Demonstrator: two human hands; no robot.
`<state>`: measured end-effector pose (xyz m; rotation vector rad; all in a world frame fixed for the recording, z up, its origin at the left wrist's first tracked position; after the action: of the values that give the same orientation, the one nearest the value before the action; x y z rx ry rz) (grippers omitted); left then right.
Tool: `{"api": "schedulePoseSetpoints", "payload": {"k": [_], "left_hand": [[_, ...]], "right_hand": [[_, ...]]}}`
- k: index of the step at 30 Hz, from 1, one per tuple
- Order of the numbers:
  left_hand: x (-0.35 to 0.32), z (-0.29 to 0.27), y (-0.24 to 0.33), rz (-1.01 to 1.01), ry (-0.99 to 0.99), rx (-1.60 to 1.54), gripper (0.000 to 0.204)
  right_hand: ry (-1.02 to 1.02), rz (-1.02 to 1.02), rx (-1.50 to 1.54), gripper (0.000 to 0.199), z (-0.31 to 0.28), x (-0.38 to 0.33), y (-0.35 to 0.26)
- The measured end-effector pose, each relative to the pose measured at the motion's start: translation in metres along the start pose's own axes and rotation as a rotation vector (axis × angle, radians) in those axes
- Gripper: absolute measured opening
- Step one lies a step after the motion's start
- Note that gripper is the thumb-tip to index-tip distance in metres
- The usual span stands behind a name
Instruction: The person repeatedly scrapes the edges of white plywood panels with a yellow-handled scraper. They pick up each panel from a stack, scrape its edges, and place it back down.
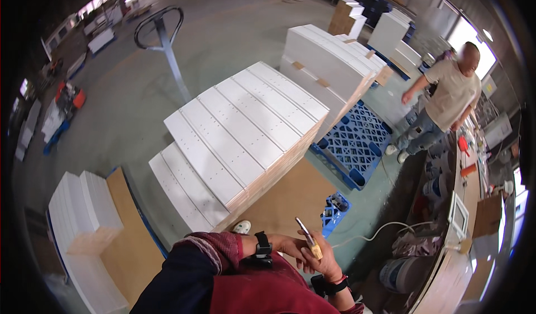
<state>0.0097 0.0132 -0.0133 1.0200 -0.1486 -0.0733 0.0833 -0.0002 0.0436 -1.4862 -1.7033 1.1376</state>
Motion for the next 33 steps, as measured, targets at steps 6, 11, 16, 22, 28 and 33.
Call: {"api": "schedulePoseSetpoints", "payload": {"k": [6, 11, 16, 22, 28, 33], "left_hand": [[-0.089, -0.054, -0.006, -0.201, 0.14, 0.031, 0.045], [-0.274, -0.172, -0.05, -0.171, 1.529, 0.115, 0.042], [-0.39, -0.238, -0.079, -0.175, 2.213, 0.069, 0.062], [-0.419, -0.268, -0.055, -0.255, 2.59, 0.155, 0.082], [-0.436, -0.28, -0.095, -0.196, 2.468, -0.074, 0.074], [-0.438, -0.279, -0.093, -0.244, 2.52, 0.012, 0.061]], "right_hand": [[-0.088, 0.048, 0.207, 0.047, 0.043, 0.032, -0.005], [-0.166, 0.245, 0.115, 0.046, 0.069, 0.04, 0.012], [-0.219, 0.327, 0.055, 0.045, 0.091, 0.049, 0.036], [-0.228, 0.42, 0.057, 0.045, 0.111, 0.061, 0.041], [-0.183, 0.32, 0.03, 0.043, 0.119, 0.074, 0.031], [-0.189, 0.349, 0.03, 0.043, 0.125, 0.077, 0.036]]}}
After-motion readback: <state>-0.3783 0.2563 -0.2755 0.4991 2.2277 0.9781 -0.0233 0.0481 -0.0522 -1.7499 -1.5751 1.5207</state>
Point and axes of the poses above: each hand's wrist, its own x-axis towards the middle knuckle, its own z-axis out of the palm, y = z × x, the point moved 5 cm from there along x, towards the middle knuckle, and after that the axes turned 2 degrees about z, right-handed, at the moved point
